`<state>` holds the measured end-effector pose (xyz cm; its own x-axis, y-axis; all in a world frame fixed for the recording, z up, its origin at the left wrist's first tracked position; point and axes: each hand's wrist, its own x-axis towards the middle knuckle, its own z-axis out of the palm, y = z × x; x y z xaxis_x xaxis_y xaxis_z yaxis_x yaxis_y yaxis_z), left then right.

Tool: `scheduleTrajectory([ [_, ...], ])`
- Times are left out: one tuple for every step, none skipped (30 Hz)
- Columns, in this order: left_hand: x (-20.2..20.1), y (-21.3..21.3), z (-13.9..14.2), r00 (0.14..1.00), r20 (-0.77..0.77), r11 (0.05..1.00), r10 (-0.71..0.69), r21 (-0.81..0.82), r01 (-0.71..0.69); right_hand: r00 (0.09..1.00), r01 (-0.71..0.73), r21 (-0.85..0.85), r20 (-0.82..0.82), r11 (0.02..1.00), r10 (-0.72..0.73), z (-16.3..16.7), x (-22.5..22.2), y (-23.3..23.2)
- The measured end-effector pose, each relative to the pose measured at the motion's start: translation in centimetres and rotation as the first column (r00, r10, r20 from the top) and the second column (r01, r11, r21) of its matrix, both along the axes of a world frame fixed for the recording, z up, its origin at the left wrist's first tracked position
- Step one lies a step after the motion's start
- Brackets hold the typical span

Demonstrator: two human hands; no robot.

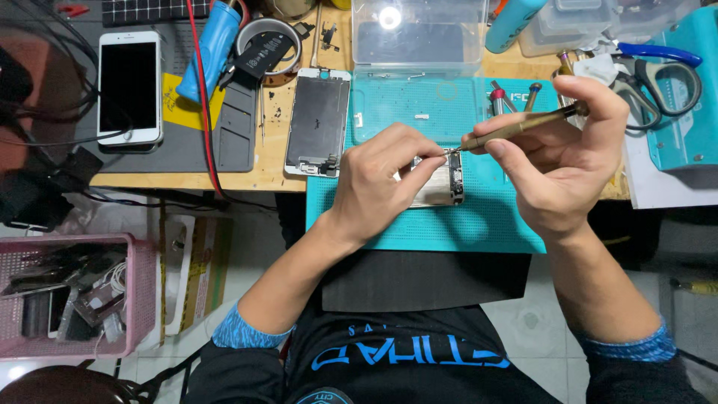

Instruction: The person disassembles a smartphone at a repair bench. They hold the opened phone chassis and use a screwdriver to remove screws from its frame, set the removed screws aside on the mat, and reposition the phone body to work on different edges.

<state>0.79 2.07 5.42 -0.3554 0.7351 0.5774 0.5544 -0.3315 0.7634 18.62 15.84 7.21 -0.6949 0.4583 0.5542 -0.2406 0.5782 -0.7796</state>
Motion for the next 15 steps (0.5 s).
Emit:
scheduleTrajectory([
  [0.0, 0.0, 0.0, 1.000, -0.003, 1.000, 0.002, -0.002, -0.002, 1.000, 0.000, 0.006, 0.003, 1.000, 0.000, 0.1, 0.0, 0.0],
  [0.0, 0.0, 0.0, 1.000, -0.007, 1.000, 0.006, -0.002, -0.006, 1.000, 0.002, 0.011, 0.006, 1.000, -0.002, 0.1, 0.0, -0.1],
  [0.0, 0.0, 0.0, 1.000, -0.011, 1.000, 0.009, -0.003, -0.009, 1.000, 0.005, 0.009, 0.009, 1.000, -0.005, 0.2, 0.0, -0.2],
  [0.1, 0.0, 0.0, 1.000, -0.015, 1.000, 0.013, -0.004, -0.013, 1.000, 0.007, 0.008, 0.012, 1.000, -0.007, 0.3, 0.0, -0.3],
  [0.1, 0.0, 0.0, 1.000, -0.021, 1.000, 0.015, -0.001, -0.015, 1.000, 0.009, 0.001, 0.014, 1.000, -0.009, 0.4, 0.0, -0.4],
  [0.1, 0.0, 0.0, 0.999, -0.027, 1.000, 0.017, 0.002, -0.017, 1.000, 0.012, 0.015, 0.016, 1.000, -0.012, 0.6, 0.0, -0.5],
  [0.1, 0.0, 0.0, 0.999, -0.033, 1.000, 0.020, 0.005, -0.020, 1.000, 0.015, 0.030, 0.019, 0.999, -0.015, 0.7, -0.1, -0.6],
  [0.0, 0.0, 0.0, 0.999, -0.039, 1.000, 0.021, 0.003, -0.021, 1.000, 0.019, 0.065, 0.023, 0.998, -0.021, 0.9, -0.1, -0.7],
  [0.0, 0.0, 0.0, 0.999, -0.045, 1.000, 0.022, -0.001, -0.022, 1.000, 0.019, 0.083, 0.022, 0.996, -0.021, 1.0, -0.2, -0.8],
  [0.1, -0.1, 0.0, 0.998, -0.050, 1.000, 0.022, -0.004, -0.022, 1.000, 0.019, 0.101, 0.022, 0.995, -0.022, 1.1, -0.2, -0.9],
  [0.1, 0.0, 0.0, 0.998, -0.053, 1.000, 0.024, -0.005, -0.025, 1.000, 0.015, 0.104, 0.016, 0.994, -0.016, 1.3, -0.3, -1.0],
  [0.1, 0.0, -0.1, 0.998, -0.056, 1.000, 0.027, -0.006, -0.027, 1.000, 0.014, 0.124, 0.015, 0.992, -0.015, 1.4, -0.4, -1.1],
  [0.1, 0.0, -0.1, 0.998, -0.059, 1.000, 0.030, -0.008, -0.030, 1.000, 0.012, 0.144, 0.013, 0.989, -0.015, 1.5, -0.4, -1.1],
  [0.1, 0.0, -0.1, 0.998, -0.062, 1.000, 0.029, -0.003, -0.029, 1.000, 0.015, 0.182, 0.015, 0.983, -0.018, 1.6, -0.5, -1.2],
  [0.1, 0.1, -0.1, 0.998, -0.064, 1.000, 0.029, 0.001, -0.029, 1.000, 0.016, 0.220, 0.017, 0.975, -0.020, 1.7, -0.6, -1.3],
])
